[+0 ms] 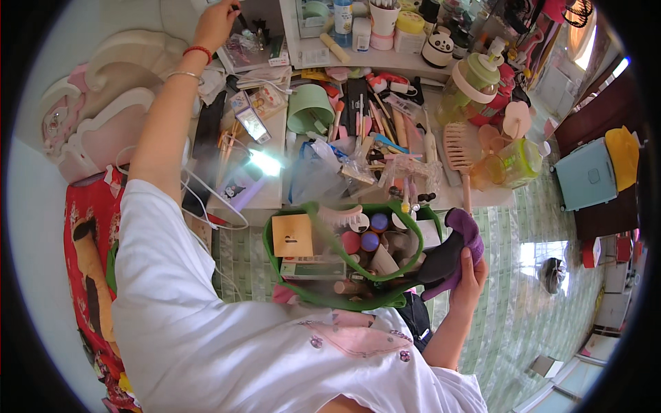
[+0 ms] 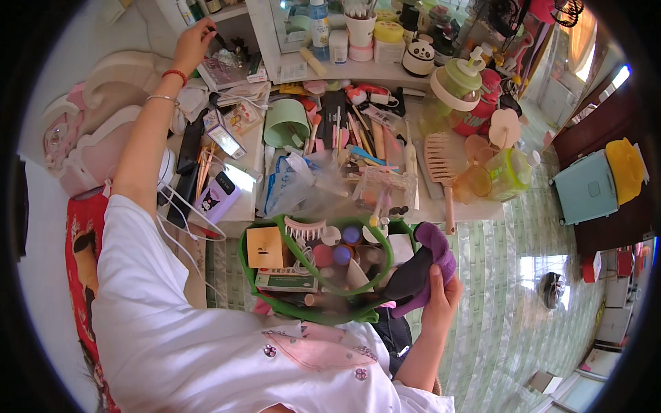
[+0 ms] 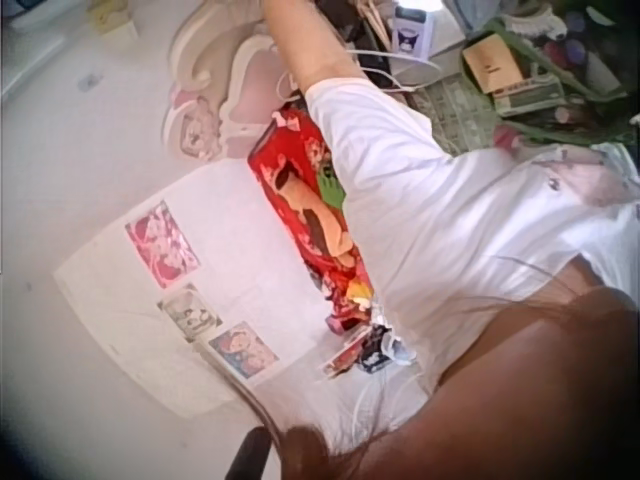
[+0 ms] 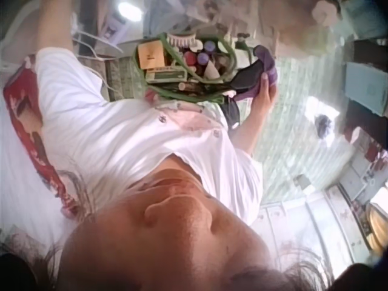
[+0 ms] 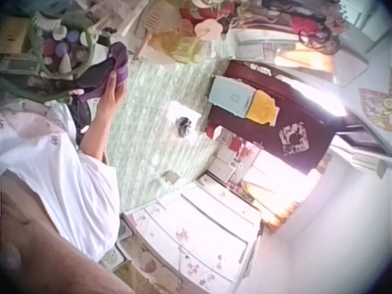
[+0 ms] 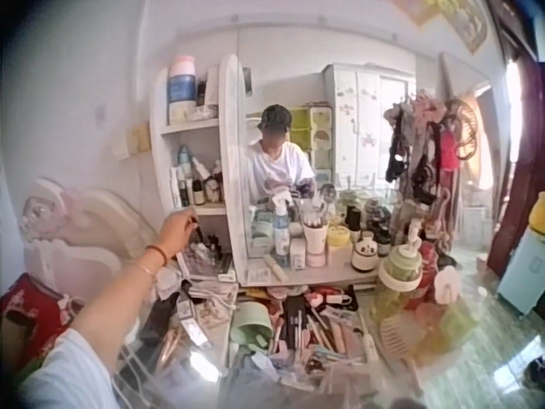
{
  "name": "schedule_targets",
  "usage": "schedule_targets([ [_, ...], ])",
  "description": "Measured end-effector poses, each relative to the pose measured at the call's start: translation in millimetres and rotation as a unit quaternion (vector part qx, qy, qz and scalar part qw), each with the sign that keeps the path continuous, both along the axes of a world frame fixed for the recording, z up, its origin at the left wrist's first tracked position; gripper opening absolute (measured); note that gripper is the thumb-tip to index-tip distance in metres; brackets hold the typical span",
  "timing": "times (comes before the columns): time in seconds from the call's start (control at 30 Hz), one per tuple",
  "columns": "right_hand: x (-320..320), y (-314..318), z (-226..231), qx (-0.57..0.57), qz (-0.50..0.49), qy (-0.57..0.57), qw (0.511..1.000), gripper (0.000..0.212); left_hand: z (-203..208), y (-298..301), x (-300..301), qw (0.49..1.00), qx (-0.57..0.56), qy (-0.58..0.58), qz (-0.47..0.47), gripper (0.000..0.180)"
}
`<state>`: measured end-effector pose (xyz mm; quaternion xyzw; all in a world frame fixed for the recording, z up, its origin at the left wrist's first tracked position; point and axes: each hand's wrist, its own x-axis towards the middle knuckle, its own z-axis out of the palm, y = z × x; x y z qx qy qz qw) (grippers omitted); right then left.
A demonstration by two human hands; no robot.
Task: The person organizes cosmetic items and accessories, picking up pens, makeup containers, a compact box, and a brush from a vanity desk and placing them into an organizer bag and a small pouch by hand.
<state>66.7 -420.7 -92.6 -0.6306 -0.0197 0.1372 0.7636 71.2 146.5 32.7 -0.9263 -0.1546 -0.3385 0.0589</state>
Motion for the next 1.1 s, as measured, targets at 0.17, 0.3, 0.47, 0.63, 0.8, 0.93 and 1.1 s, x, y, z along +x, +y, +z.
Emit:
schedule_targets([
  [0.17,-1,-3,-4,0.01,-0.008,0.0,1.0,0.018,-9,-5,-8,1.0,-0.013,0.011,-0.009,0.011],
  [0.3,1,-6,-6,0.009,0.011,0.0,1.0,0.018,-19,4,-11,0.997,-0.037,0.068,-0.011,0.011],
  [0.47,1,-5,-6,0.006,0.0,0.005,1.0,0.018,-20,5,-10,0.993,0.069,0.074,0.057,0.013],
  [0.63,3,-8,-11,0.0,0.017,0.004,1.0,0.018,19,-87,19,0.977,0.079,0.192,0.04,0.015],
  [0.8,4,0,-5,0.021,0.008,0.007,1.0,0.015,-29,-181,77,0.89,-0.057,0.327,-0.312,0.015],
  [0.93,-4,7,5,0.047,0.012,0.013,0.999,0.015,-108,-218,103,0.888,0.091,0.386,-0.232,0.011],
  [1.1,-4,-12,-8,0.023,-0.017,-0.026,0.999,0.017,-160,-218,117,0.911,0.084,0.349,-0.204,0.011],
])
